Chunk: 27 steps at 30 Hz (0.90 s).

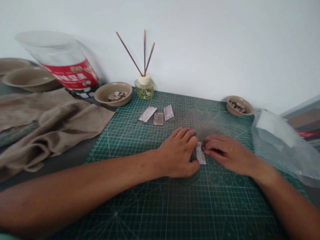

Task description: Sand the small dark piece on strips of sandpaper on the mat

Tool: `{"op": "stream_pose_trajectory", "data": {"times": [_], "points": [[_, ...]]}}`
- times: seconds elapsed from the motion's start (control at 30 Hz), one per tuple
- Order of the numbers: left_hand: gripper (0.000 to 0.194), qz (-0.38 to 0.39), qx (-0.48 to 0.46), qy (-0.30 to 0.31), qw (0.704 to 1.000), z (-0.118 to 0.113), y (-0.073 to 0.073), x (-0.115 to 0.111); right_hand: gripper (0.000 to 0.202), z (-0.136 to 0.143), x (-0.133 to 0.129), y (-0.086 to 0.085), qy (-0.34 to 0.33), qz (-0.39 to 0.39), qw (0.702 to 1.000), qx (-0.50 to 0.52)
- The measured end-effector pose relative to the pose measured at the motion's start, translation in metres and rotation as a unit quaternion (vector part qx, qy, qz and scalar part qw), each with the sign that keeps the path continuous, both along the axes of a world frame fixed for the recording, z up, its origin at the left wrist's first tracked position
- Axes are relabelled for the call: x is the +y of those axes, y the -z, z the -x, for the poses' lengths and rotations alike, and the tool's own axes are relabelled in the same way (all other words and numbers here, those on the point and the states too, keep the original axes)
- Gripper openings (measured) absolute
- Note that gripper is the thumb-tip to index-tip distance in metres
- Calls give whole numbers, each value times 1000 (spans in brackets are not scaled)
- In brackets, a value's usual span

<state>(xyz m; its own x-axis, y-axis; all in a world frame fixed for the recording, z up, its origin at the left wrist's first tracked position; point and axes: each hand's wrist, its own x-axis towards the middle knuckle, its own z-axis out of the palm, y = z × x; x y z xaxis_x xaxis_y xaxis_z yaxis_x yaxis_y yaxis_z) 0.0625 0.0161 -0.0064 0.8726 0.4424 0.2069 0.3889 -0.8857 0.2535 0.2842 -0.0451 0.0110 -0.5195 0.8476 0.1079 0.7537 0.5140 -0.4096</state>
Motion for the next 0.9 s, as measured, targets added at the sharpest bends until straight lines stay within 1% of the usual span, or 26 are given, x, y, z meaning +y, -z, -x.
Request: {"op": "stream_pose_trajectory", "data": {"times": [0.07, 0.1, 0.13, 0.2, 0.27, 0.3, 0.4, 0.43, 0.47, 0.6, 0.63, 0.77, 0.83, 0.9], "points": [[39, -1, -1, 1, 1000, -1, 0, 0, 13, 2, -2, 1, -26, 6, 1000, 3], [39, -1, -2, 2, 1000, -1, 0, 0, 13, 4, -3, 2, -27, 2, 1000, 2], [40, -2, -3, 0, 1000, -1, 0, 0, 14, 5, -3, 3, -19, -4, 1000, 0], [41, -3, -3, -5, 1000, -1, 0, -1, 14, 6, -1, 3, 19, -15, 1000, -6], [42, -5, -2, -8, 1000, -1, 0, -1, 12, 5, 0, 2, 41, -11, 999, -6], [42, -6, -2, -9, 1000, -1, 0, -1, 11, 4, 0, 0, 34, -1, 999, -3], [43, -10, -1, -5, 1000, -1, 1, -2, 12, 4, -3, -2, -19, 36, 999, 15], [43, -11, -2, -3, 1000, -1, 1, -2, 13, 4, -3, -2, -26, 43, 998, 21], [43, -12, -2, -1, 1000, -1, 1, -2, 13, 5, -3, -1, -20, 41, 999, 26], [42, -12, -7, -6, 1000, 0, 1, -1, 11, 3, -1, 1, 57, -1, 998, 15], [43, -12, -7, -7, 1000, 0, 1, -1, 10, 2, -1, 1, 56, 4, 998, 11], [43, -10, -7, 2, 1000, 0, 2, -2, 10, 2, -4, 0, -7, 66, 998, 19], [43, -10, -8, 2, 1000, -1, 2, -2, 12, 3, -4, 1, 5, 55, 998, 23], [43, -12, -9, -4, 1000, -1, 2, -2, 12, 3, -2, 2, 42, 19, 999, 14]]}}
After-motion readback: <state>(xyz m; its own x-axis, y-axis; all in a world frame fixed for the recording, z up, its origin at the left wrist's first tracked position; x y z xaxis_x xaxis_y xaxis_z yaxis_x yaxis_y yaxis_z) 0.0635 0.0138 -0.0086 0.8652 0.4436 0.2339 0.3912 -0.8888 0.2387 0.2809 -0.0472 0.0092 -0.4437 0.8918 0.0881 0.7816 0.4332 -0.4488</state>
